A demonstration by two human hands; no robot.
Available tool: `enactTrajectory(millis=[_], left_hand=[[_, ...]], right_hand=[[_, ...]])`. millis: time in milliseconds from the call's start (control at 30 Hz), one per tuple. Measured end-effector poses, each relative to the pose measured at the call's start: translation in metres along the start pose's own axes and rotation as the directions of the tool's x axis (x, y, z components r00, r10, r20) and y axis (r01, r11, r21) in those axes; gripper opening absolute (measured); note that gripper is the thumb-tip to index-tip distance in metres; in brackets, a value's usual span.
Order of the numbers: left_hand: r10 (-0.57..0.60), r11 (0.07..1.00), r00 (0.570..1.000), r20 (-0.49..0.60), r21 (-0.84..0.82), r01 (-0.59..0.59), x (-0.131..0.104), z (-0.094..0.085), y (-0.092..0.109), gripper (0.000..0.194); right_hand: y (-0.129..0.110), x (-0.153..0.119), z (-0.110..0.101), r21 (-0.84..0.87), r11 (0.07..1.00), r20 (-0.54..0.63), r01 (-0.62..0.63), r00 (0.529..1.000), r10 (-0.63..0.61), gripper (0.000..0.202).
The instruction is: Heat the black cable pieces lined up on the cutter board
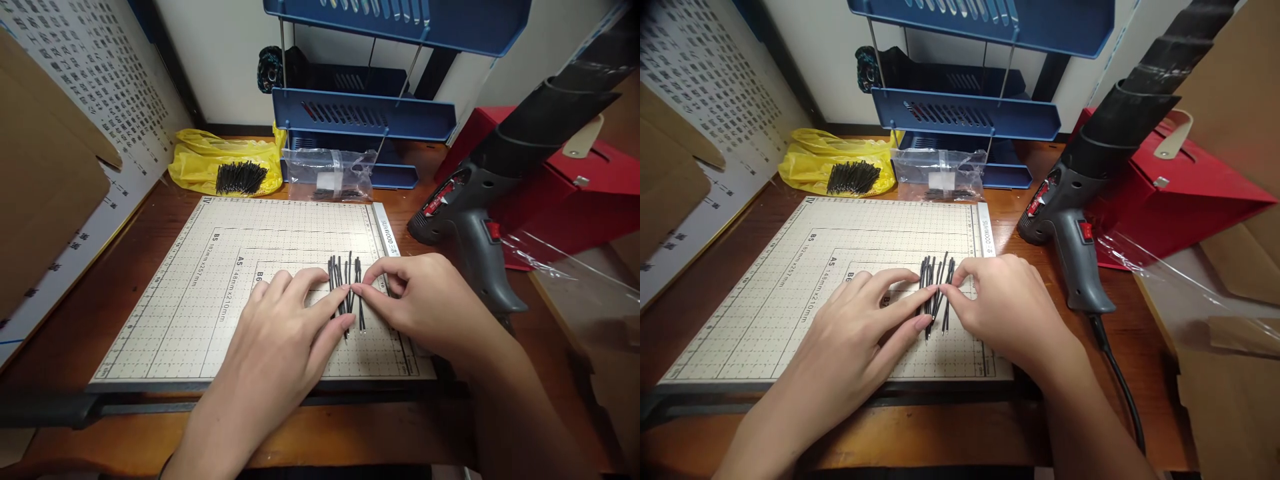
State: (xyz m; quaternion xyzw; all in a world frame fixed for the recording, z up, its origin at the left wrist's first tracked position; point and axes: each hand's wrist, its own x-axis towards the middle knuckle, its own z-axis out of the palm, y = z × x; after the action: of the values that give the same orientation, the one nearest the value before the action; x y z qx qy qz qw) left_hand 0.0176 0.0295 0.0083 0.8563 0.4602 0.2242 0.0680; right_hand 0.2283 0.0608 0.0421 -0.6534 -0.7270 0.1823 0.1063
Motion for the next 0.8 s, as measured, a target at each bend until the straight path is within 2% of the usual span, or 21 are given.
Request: enactTrajectory(millis=[200, 333, 433, 533, 700, 800], left_hand=[[0.022, 0.998, 0.999, 0.024, 0.063, -0.024, -0.0008, 0.0002, 0.0015, 0.037], [0.027, 0.998, 0.999, 0.025, 0.047, -0.028, -0.0009, 0.0, 0.0008, 0.035], [0.022, 1.0, 1.0, 0.002, -0.009, -0.022, -0.0013, -0.0013, -0.0001, 0.034], [0.006, 0.996, 1.0, -0.02, -0.09, -0.008, -0.0018, -0.0038, -0.0003, 0.032], [-0.041, 0.972, 0.999, -0.026, -0.234, 0.034, -0.0035, -0.0064, -0.0005, 0.018], [-0.04, 0.978, 0.999, 0.018, -0.205, 0.043, -0.0025, -0.0049, 0.0002, 0.038]], right_hand=[[-0.0008, 0.0006, 0.0017, -0.004, 0.999, -0.008, -0.051, 0.999, 0.051, 0.027], [-0.0006, 0.0029, 0.0031, -0.004, 0.996, -0.041, -0.094, 0.995, 0.094, 0.03], [0.0005, 0.0038, 0.0025, 0.019, 0.996, -0.052, -0.086, 0.995, 0.087, 0.031], [0.0016, 0.003, 0.0018, 0.063, 0.997, -0.009, -0.052, 0.999, 0.053, 0.029], [-0.001, 0.0017, 0.0016, 0.083, 0.997, -0.006, -0.004, 1.0, 0.005, 0.03], [-0.0072, -0.0015, -0.001, 0.068, 0.998, 0.01, -0.001, 1.0, 0.0, 0.031]])
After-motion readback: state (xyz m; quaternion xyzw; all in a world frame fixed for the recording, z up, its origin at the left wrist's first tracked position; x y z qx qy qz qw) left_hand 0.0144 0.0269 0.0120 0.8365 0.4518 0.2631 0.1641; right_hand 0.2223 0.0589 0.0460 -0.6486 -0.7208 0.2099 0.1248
